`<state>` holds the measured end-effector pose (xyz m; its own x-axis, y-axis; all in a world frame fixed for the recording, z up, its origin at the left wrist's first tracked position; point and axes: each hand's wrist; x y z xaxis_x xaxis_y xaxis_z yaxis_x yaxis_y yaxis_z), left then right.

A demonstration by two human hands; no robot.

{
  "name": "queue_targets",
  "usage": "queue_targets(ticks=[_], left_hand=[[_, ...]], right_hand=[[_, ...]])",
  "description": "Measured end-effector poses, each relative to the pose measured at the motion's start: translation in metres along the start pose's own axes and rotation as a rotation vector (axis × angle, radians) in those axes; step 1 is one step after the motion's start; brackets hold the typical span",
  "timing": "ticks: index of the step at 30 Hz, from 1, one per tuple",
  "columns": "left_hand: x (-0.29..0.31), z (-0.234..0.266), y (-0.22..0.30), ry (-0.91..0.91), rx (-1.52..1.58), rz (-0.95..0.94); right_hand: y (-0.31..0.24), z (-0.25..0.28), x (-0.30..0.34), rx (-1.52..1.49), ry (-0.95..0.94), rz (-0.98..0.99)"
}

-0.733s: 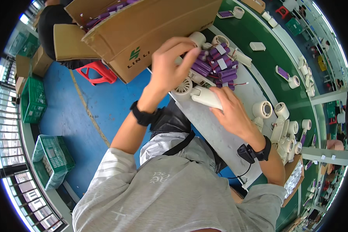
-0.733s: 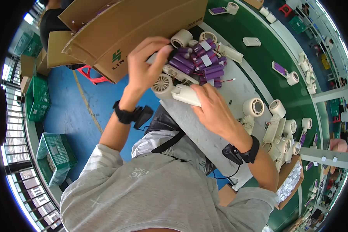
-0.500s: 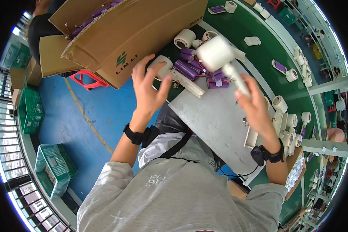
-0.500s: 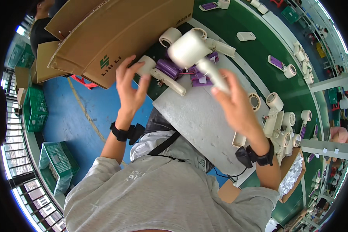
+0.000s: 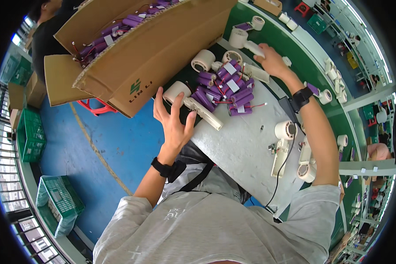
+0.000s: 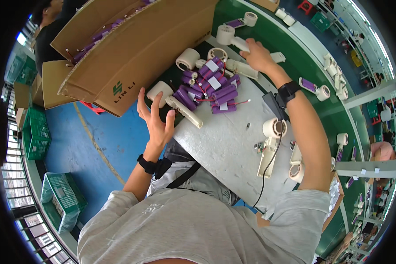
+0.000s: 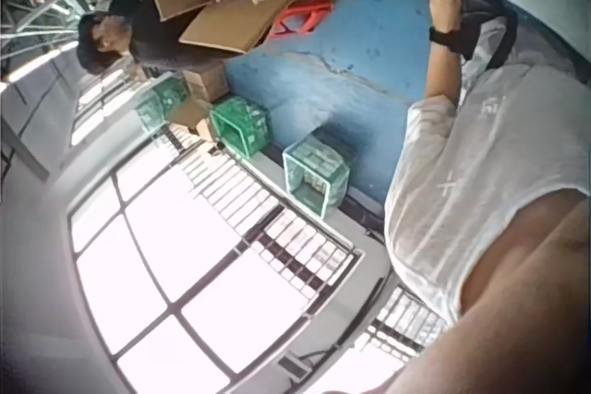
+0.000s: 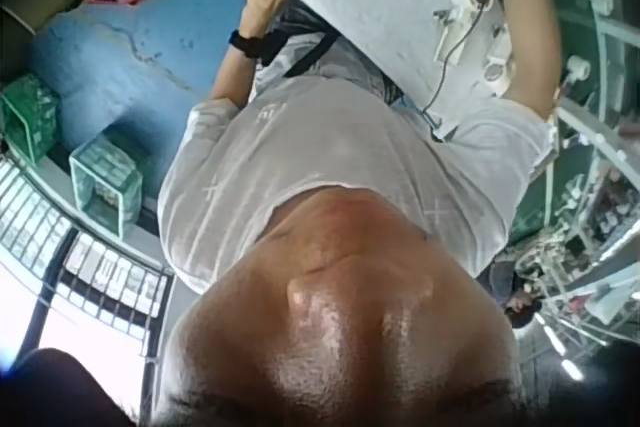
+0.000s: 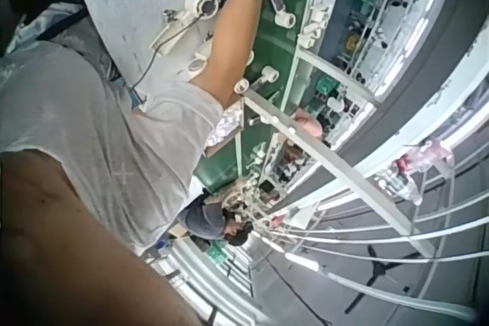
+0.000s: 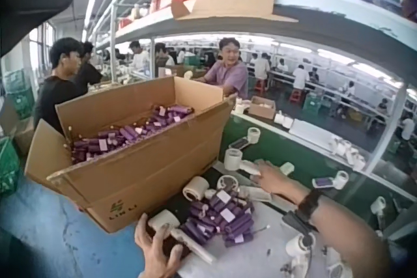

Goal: Assembling small handheld fans by installing internal components like batteries and circuit boards into the plastic housings.

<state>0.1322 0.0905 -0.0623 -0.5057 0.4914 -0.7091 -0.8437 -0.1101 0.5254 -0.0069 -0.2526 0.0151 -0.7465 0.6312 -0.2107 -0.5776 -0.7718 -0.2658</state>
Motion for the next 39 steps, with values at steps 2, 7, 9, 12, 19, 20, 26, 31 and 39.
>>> queue_targets(ticks=[2, 7, 9, 12, 19, 20, 26, 31, 39], left_hand=[[0.001, 0.007, -0.001, 0.027, 0.004, 0.010], [-0.013, 0.072, 0.012, 0.245, 0.060, -0.203], [-0.050, 0.125, 0.018, 0.378, -0.082, -0.397], [-0.113, 0.134, 0.040, 0.622, 0.039, -0.254], [-0.096, 0.152, 0.042, -0.190, 0.377, -0.100], [-0.096, 0.150, 0.046, -0.268, 0.258, 0.060], [-0.149, 0.129, 0.041, -0.309, -0.057, 0.152], [-0.153, 0.104, 0.011, -0.250, -0.599, 0.178], [-0.178, 0.093, -0.003, -0.571, -0.660, 0.488]], right_hand=[[0.004, -0.011, -0.010, -0.033, -0.043, 0.059], [0.000, -0.016, -0.020, -0.230, -0.220, 0.007], [-0.001, -0.008, -0.021, -0.136, -0.287, -0.053], [0.000, 0.001, -0.024, -0.072, 0.070, 0.059], [-0.136, 0.116, -0.041, -0.771, 0.448, 0.356], [-0.166, 0.130, -0.042, -0.729, 0.369, 0.466], [-0.260, 0.047, -0.113, -0.200, -0.018, 0.515], [-0.255, -0.007, -0.113, 0.064, -0.166, 0.239], [-0.254, 0.004, -0.116, 0.006, -0.236, 0.276]])
Point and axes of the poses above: each hand's wrist, its own x-axis away from the middle knuckle, its own z-axis out of the back of the hand, y = z × x
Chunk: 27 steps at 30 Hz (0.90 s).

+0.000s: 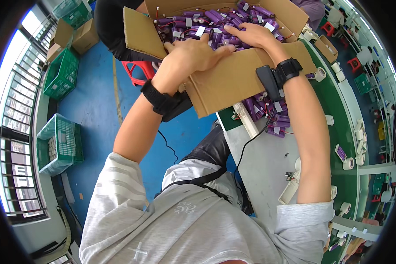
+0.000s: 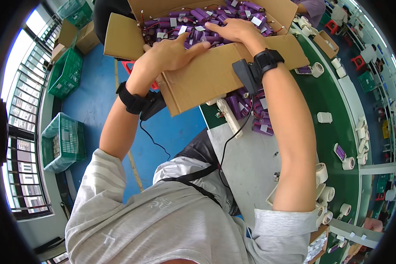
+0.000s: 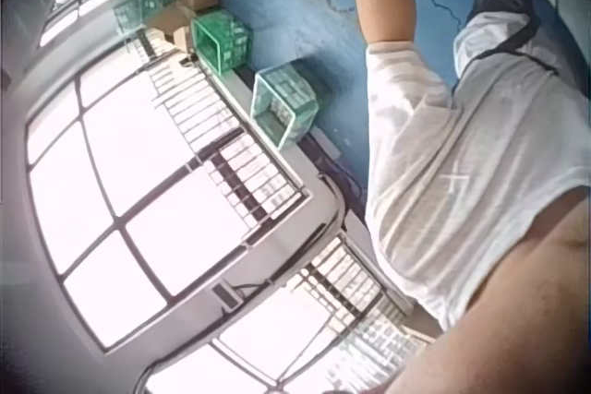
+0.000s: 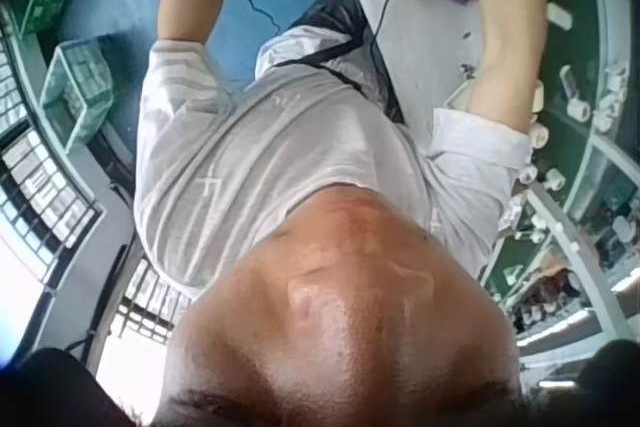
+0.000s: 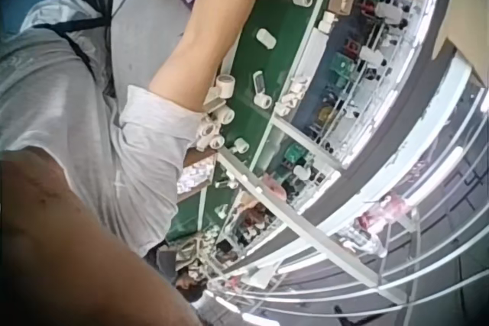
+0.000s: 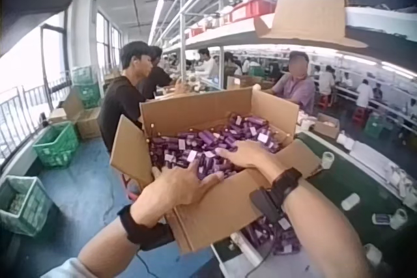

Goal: Assembling small handheld fans by installing internal components like batteries and circuit boards into the plastic housings.

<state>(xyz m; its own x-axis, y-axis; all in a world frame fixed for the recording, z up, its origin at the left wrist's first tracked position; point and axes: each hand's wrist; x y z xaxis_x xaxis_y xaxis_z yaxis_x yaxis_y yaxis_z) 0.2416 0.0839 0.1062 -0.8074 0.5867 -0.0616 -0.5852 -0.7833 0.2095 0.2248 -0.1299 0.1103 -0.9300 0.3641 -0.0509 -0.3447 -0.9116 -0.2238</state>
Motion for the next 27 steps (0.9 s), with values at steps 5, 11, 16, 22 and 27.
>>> queue_targets(ticks=[5, 11, 16, 22, 27], left_hand=[[-0.017, 0.013, 0.009, -0.131, -0.154, -0.001], [-0.022, 0.013, -0.011, -0.069, -0.267, -0.106], [-0.014, 0.012, -0.009, 0.025, -0.269, -0.130], [-0.022, -0.002, -0.021, 0.041, -0.293, -0.224], [-0.023, -0.008, -0.028, 0.107, -0.196, -0.230]], right_hand=[[0.011, -0.003, 0.000, 0.011, 0.049, 0.071], [0.000, -0.003, 0.011, -0.001, 0.168, 0.257], [-0.011, 0.008, 0.018, 0.018, 0.104, 0.244], [-0.024, -0.003, 0.003, 0.160, 0.105, 0.136], [-0.035, -0.006, 0.008, 0.112, 0.114, 0.186]])
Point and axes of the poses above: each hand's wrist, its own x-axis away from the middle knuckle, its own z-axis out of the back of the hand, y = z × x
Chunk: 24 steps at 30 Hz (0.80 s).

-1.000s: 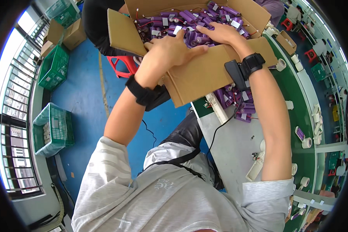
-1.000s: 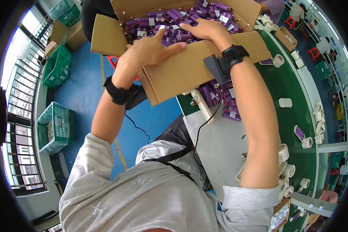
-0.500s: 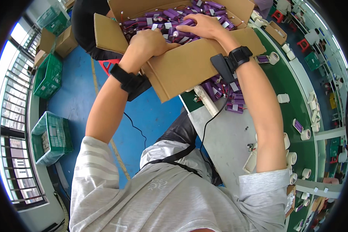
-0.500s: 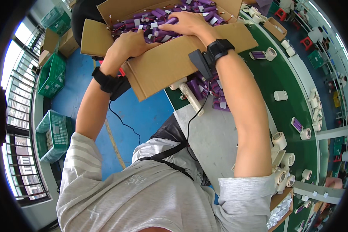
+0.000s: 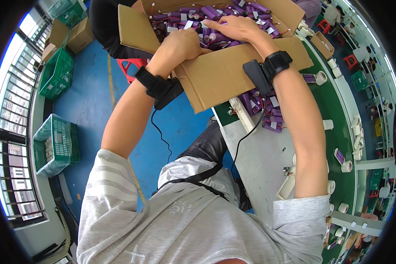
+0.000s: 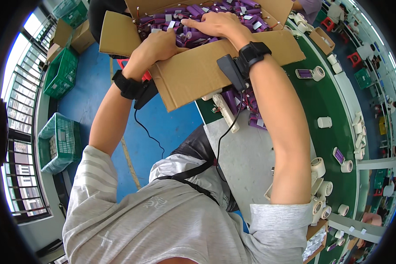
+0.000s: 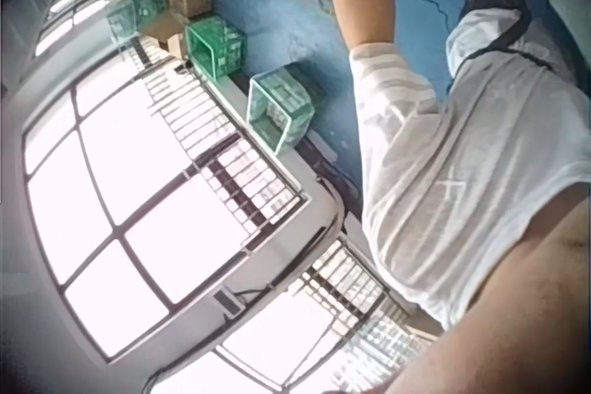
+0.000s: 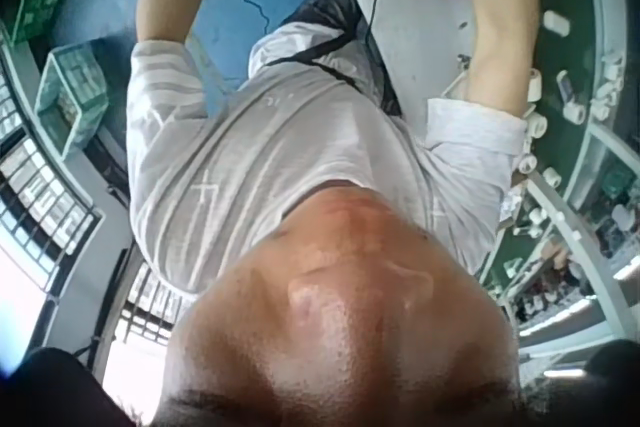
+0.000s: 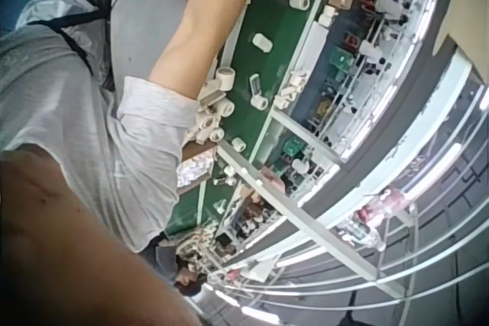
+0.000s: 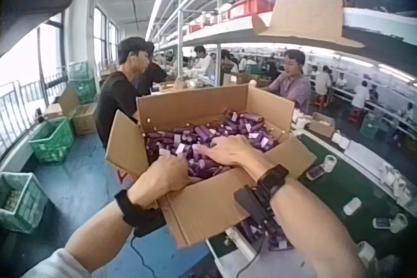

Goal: Assembling small handheld fans by installing internal components like batteries and circuit boards into the plastic housings.

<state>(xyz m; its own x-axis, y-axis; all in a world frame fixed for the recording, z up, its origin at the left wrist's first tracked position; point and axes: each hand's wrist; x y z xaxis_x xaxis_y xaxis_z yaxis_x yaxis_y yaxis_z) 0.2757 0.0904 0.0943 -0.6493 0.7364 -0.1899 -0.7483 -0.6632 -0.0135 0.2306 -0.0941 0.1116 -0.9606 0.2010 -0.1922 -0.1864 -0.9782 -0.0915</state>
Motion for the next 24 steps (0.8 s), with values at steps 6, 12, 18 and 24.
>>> queue_targets(ticks=[6, 12, 18, 24], left_hand=[[0.007, 0.007, 0.008, 0.055, 0.175, 0.041], [0.006, 0.000, 0.011, 0.219, 0.255, 0.136], [-0.005, -0.026, 0.004, 0.284, 0.382, 0.226], [-0.002, 0.015, 0.014, 0.214, 0.112, -0.022]], right_hand=[[0.014, 0.000, -0.012, -0.107, -0.156, 0.005], [0.013, 0.013, -0.011, -0.292, -0.274, 0.145], [-0.010, 0.039, 0.013, -0.365, -0.402, 0.139], [-0.015, 0.045, 0.033, -0.483, -0.224, 0.038]])
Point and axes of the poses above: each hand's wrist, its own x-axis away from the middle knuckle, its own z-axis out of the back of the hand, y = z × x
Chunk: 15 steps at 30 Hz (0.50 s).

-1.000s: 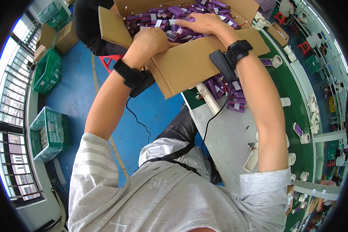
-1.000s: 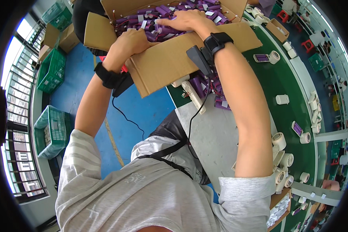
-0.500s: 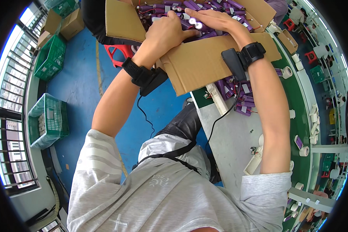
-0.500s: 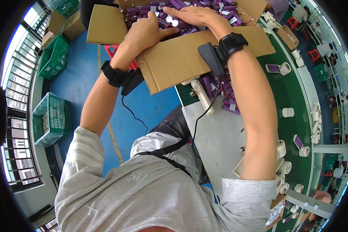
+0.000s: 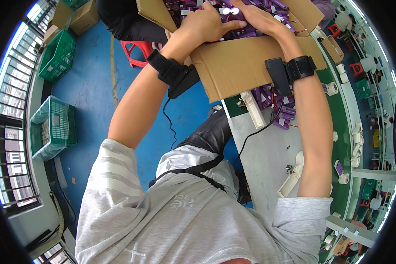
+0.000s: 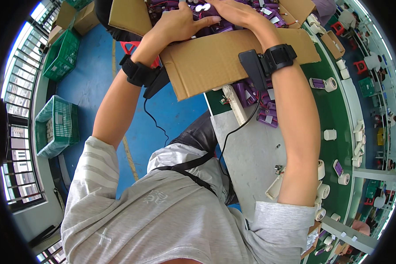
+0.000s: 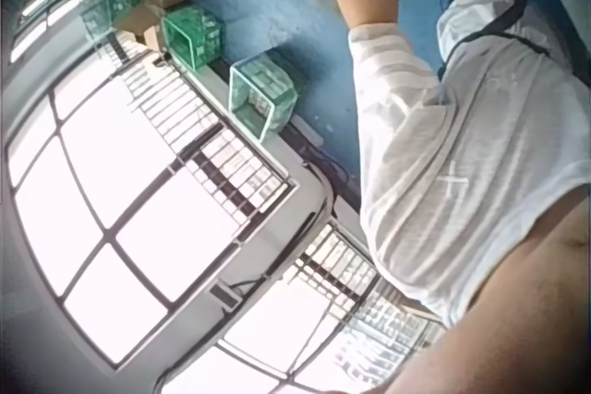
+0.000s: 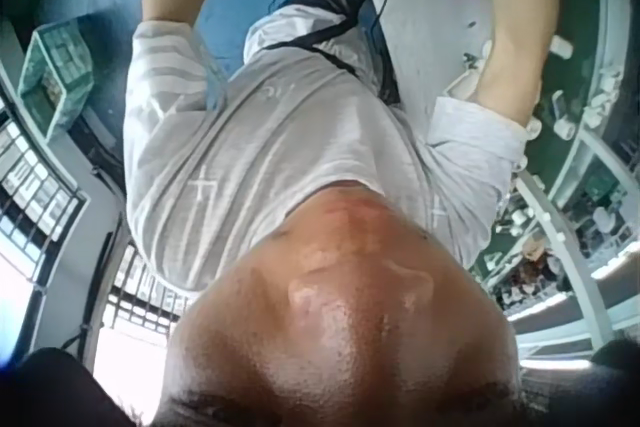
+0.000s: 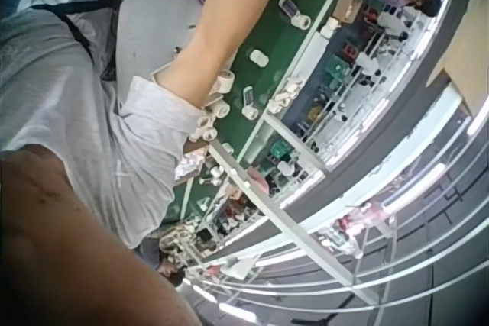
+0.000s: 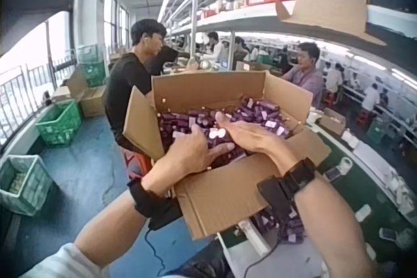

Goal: Assembling small handheld fans by installing internal components like batteries and circuit boards into the plastic housings.

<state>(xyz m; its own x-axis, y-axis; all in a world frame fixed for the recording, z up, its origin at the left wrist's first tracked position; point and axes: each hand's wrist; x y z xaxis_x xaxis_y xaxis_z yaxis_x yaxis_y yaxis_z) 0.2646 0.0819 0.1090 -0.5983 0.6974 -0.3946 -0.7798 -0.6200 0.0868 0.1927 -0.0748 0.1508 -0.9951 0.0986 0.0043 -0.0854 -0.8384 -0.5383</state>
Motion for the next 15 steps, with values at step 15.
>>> queue_targets(ticks=[15], left_hand=[[0.010, 0.010, 0.010, -0.077, 0.533, 0.149]], right_hand=[[0.062, 0.010, -0.025, -0.272, 0.008, 0.402]])
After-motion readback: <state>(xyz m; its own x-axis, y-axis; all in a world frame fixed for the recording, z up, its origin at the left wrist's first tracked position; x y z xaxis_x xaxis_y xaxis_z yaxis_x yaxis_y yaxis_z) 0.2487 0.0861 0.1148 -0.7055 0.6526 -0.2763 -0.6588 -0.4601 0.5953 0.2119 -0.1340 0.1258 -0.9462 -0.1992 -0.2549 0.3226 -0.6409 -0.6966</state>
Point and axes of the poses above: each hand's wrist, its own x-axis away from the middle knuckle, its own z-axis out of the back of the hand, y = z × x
